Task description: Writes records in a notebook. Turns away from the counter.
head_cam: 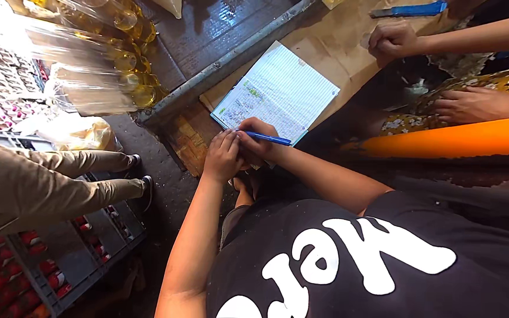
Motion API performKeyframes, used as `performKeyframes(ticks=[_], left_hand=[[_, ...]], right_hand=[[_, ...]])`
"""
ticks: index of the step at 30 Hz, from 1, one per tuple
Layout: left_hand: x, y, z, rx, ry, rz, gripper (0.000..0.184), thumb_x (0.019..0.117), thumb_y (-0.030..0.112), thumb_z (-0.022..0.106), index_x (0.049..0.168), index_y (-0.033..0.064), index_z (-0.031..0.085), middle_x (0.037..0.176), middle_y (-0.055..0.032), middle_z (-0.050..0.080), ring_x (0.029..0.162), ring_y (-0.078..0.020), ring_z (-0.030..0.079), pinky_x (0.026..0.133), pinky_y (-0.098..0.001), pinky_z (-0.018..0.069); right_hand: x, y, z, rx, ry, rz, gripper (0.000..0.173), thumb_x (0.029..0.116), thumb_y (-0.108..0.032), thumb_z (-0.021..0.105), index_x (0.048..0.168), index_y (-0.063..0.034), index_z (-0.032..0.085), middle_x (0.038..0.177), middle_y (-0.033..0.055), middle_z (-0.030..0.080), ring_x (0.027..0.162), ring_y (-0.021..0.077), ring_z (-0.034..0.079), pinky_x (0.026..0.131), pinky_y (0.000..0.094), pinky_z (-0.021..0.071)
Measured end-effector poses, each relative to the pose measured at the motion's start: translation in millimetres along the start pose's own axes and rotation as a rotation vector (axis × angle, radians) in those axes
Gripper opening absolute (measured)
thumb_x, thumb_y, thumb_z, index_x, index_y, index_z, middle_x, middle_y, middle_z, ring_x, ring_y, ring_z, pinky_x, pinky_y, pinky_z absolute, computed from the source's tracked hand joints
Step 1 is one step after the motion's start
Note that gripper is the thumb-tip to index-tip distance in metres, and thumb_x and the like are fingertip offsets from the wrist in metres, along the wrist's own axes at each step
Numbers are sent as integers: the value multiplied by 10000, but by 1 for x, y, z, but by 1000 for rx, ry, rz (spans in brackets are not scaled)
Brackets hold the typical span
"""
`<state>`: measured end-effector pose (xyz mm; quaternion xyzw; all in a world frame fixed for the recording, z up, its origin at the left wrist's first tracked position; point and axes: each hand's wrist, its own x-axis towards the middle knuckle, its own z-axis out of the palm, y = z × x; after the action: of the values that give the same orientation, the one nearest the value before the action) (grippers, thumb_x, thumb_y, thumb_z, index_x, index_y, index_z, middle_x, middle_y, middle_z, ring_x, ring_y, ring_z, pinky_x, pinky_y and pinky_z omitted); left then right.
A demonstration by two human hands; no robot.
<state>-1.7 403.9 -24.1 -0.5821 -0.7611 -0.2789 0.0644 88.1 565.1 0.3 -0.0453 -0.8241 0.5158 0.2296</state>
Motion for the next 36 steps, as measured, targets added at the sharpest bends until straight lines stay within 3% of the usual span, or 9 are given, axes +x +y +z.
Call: performKeyframes(ticks=[3,6,13,16,31,36], left_hand=[[-1,-1,2,9,-14,-7,452,793,214,767,1175,-22,722,1284,-196,688,1261,-368,625,1099,-495,470],[0,-1,1,4,-18,-6,457,791,209,762,1183,-21,721,1285,-198,687,1263,-367,624,1101,-488,469],[-1,-1,1,21,-18,-4,446,772,217,785,1147,-19,730,1260,-188,698,1245,-363,634,1092,-488,476],[-1,-1,1,23,-25,-5,464,767,222,787,1160,-17,727,1274,-190,691,1255,-363,627,1096,-488,473],[-1,-1,1,6,-24,-5,469,757,214,810,1160,-7,715,1288,-196,682,1271,-367,617,1105,-484,469],[0,-1,-1,-2,-35,-7,454,772,197,792,1193,37,733,1280,-198,682,1273,-382,609,1102,-505,465]], right_hand=[[1,6,-13,-69,31,37,131,940,-93,629,976,33,629,840,106,659,716,103,647,658,240,564],[11,11,-21,-125,44,42,197,976,-133,619,822,-11,617,693,50,586,609,69,551,571,210,462],[32,12,-7,-229,-26,44,272,951,-169,639,721,-53,553,615,36,522,554,124,515,527,299,417],[30,14,-7,-216,-26,20,292,945,-133,615,679,-69,515,594,28,483,541,118,485,513,291,388],[27,17,-8,-147,-9,10,295,944,-117,611,670,-67,512,588,17,483,528,88,471,507,258,377],[28,19,-11,10,12,8,336,1028,-193,586,730,-46,533,607,-5,478,529,39,456,519,205,385]])
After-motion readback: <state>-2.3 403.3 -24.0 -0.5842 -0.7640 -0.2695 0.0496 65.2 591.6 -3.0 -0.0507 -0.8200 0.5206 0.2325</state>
